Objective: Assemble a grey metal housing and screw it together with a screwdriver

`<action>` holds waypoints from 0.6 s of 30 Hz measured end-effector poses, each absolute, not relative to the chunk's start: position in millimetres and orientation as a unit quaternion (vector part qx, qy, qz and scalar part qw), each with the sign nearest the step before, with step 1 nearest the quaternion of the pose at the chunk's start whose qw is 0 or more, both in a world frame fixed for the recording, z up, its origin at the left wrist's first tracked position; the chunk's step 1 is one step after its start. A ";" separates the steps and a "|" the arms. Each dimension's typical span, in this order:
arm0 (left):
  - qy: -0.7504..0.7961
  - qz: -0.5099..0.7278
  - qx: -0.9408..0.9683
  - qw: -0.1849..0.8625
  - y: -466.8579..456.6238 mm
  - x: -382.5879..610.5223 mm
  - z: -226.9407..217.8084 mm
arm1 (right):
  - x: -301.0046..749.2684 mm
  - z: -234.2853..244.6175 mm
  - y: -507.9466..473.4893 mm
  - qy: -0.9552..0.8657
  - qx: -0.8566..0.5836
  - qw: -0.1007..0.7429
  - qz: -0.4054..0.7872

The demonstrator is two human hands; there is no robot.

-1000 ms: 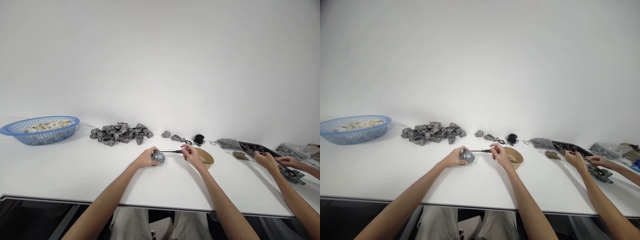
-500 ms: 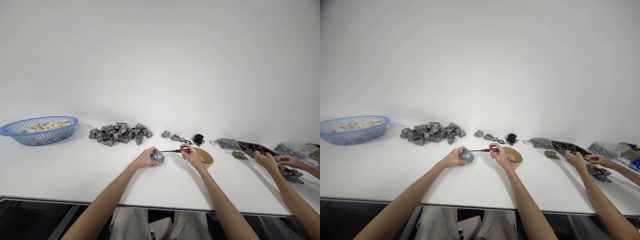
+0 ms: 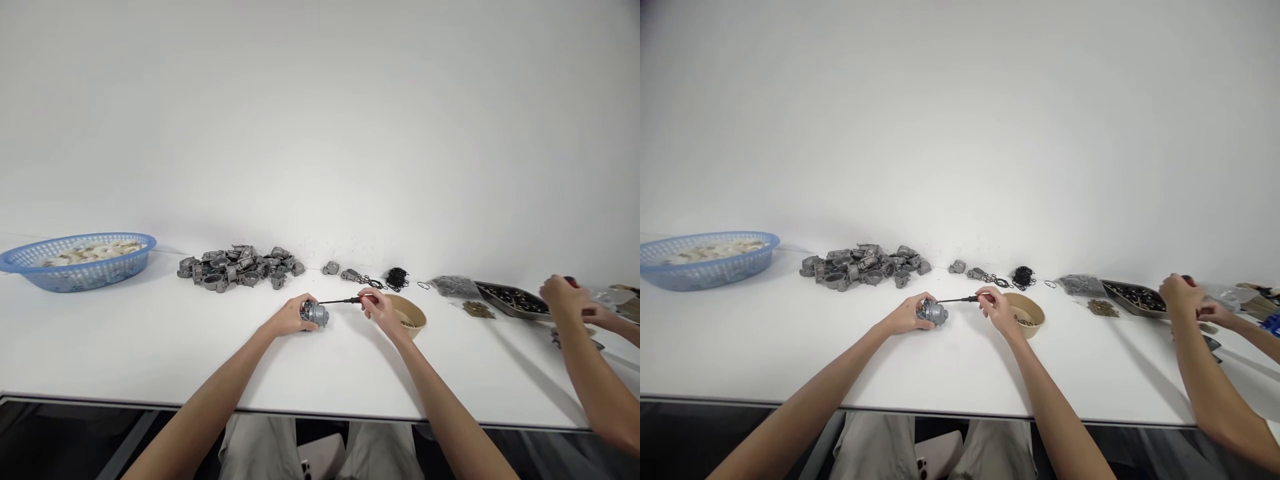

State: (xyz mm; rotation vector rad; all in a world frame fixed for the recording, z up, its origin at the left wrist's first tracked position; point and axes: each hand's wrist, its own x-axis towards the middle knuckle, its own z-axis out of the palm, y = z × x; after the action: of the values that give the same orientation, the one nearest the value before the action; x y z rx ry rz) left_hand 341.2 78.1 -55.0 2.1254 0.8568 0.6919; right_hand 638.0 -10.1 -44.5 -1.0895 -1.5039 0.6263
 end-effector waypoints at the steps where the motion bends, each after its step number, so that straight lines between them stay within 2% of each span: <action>1: 0.333 0.270 0.827 0.365 78.1 341.1 -55.1 | 638.2 -44.8 -9.7 -0.642 -0.456 0.556 0.267; 18: 0.332 0.280 0.823 0.365 81.9 342.8 -59.2 | 634.9 -40.6 -14.8 -0.639 -0.482 0.549 0.242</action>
State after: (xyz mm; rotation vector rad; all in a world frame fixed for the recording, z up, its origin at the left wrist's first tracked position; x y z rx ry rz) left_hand 342.8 81.9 -59.2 2.1176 0.8541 0.7192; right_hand 634.9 -14.8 -40.6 -1.1415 -1.5126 0.5722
